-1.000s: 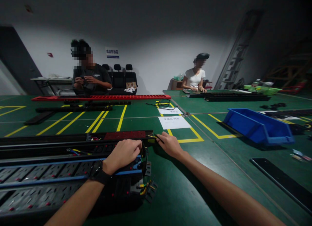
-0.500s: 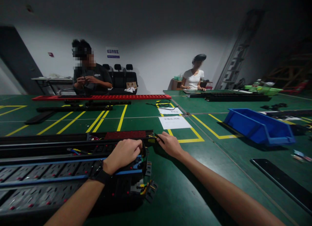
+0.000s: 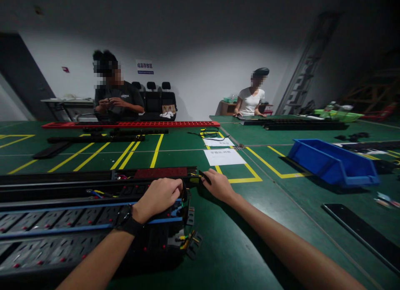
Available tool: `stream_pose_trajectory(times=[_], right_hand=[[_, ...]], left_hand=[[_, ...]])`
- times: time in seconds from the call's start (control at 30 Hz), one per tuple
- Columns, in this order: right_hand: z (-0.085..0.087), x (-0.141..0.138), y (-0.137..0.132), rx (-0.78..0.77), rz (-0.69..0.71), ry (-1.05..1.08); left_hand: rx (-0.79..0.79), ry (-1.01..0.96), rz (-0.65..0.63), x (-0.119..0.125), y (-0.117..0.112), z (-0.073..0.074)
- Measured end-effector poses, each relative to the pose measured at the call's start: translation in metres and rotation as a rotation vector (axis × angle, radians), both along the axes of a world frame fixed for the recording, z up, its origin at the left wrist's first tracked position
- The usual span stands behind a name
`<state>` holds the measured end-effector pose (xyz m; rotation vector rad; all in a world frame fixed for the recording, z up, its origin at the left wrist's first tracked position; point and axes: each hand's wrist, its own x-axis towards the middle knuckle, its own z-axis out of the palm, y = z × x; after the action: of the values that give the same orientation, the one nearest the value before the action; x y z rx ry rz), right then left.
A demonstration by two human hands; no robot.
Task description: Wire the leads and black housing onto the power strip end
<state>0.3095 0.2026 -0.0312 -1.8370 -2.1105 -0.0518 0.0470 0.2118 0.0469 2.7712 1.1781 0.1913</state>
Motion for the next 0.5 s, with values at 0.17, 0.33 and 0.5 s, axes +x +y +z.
stream_pose_trajectory(times=[0.17,0.33,0.5], right_hand=[[0.0006,-0.0002,-0.0006,0.0,0.01,0.027],[-0.0003,0.0002,0.0002,0.01,0.007,0.08],[-0.0059,0.0034,0.0044,0.032,0.024,0.154]], left_hand=[[-0.005,0.005,0.007,0.0001,0.0002,0.0001],[-0.005,-0.001,0.002,0.0,0.0008,-0.0009],[-0.01,0.002,0.003,-0.0001,0.0,-0.0003]])
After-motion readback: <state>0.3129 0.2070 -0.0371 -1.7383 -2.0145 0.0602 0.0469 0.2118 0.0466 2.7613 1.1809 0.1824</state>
